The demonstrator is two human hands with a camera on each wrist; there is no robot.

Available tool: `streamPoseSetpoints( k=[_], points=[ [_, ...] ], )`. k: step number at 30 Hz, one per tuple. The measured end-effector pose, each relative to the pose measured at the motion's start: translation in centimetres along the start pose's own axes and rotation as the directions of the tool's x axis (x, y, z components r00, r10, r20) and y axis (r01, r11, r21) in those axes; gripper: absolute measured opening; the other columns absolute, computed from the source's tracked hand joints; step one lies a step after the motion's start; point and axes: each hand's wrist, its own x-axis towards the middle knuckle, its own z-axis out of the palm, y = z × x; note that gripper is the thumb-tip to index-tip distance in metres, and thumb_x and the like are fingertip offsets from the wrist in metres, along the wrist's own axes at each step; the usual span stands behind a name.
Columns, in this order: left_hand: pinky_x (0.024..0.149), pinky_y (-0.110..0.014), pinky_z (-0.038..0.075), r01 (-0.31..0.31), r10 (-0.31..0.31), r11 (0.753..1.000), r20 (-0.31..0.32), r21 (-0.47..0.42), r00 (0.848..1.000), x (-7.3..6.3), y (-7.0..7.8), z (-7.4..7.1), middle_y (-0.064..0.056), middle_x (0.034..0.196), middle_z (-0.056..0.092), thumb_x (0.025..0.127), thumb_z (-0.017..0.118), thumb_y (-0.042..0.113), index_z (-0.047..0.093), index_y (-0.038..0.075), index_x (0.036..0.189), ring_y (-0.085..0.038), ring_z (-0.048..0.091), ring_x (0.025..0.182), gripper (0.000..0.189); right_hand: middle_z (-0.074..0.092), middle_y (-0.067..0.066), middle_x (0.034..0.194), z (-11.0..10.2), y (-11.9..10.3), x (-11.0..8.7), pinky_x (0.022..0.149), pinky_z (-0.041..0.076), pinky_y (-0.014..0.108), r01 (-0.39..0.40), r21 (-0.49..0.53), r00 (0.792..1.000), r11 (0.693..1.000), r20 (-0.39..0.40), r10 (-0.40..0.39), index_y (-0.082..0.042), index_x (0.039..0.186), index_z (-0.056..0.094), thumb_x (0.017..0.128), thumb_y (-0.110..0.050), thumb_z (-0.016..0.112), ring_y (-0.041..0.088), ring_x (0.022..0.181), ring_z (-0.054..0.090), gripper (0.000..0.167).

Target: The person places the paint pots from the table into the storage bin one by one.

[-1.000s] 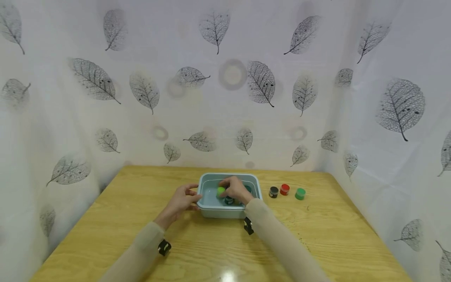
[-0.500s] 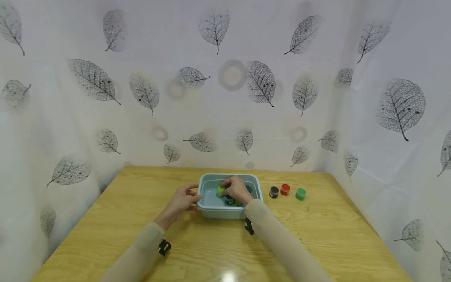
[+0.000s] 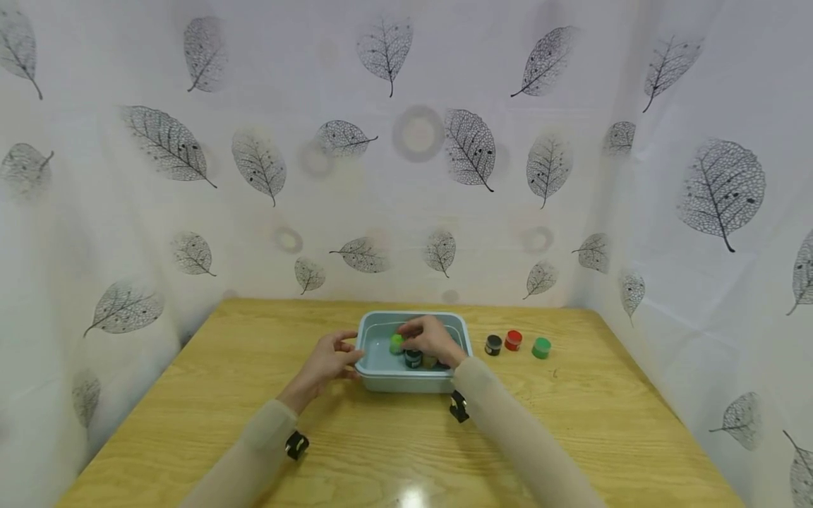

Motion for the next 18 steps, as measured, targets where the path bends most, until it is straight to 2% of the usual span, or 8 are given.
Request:
streamPoseSetpoints(
  k=[5, 10, 14, 18],
  points=[
    [0.065, -0.032, 0.063, 0.007, -0.007, 1.000, -0.004, 0.000, 1.000, -0.2, 0.1, 0.0, -0.014, 0.100, 0.054, 0.092, 0.063, -0.002, 0.043, -0.003, 0.142, -0.028, 0.068, 0.084, 0.054, 0.070, 0.015, 0.112, -0.8, 0.2, -0.5, 0.083, 0.059, 0.029, -0.003, 0.019, 0.999, 1.000, 0.033, 0.003, 0.000, 0.118, 0.068, 0.087, -0.004, 0.071, 0.019, 0.096, 0.065, 0.031],
    [0.065, -0.032, 0.063, 0.011, -0.011, 1.000, -0.003, -0.007, 1.000, -0.3, 0.1, 0.0, -0.014, 0.101, 0.053, 0.092, 0.063, -0.002, 0.043, -0.003, 0.143, -0.028, 0.068, 0.085, 0.055, 0.070, 0.018, 0.113, -2.4, 0.2, -1.6, 0.083, 0.060, 0.032, -0.029, 0.097, 0.998, 0.995, 0.050, 0.024, 0.000, 0.119, 0.068, 0.089, -0.007, 0.071, 0.015, 0.094, 0.067, 0.032],
    [0.065, -0.032, 0.063, 0.012, -0.012, 1.000, 0.006, -0.007, 1.000, -0.3, 0.0, 0.0, -0.014, 0.101, 0.053, 0.092, 0.062, -0.003, 0.041, -0.004, 0.143, -0.025, 0.068, 0.082, 0.056, 0.065, 0.024, 0.120, -3.9, 0.3, -2.6, 0.089, 0.059, 0.041, -0.035, 0.166, 0.995, 0.985, 0.098, 0.019, 0.004, 0.125, 0.063, 0.091, -0.007, 0.069, 0.022, 0.099, 0.067, 0.036],
    [0.064, -0.031, 0.063, 0.004, -0.004, 1.000, 0.017, -0.013, 1.000, -0.2, 0.0, 0.0, -0.015, 0.103, 0.053, 0.092, 0.062, -0.002, 0.040, -0.004, 0.144, -0.021, 0.067, 0.078, 0.056, 0.062, 0.026, 0.126, -5.3, 0.3, -3.4, 0.097, 0.055, 0.048, -0.048, 0.225, 0.992, 0.973, 0.121, 0.021, 0.005, 0.129, 0.058, 0.092, -0.008, 0.067, 0.035, 0.110, 0.063, 0.041]
  ],
)
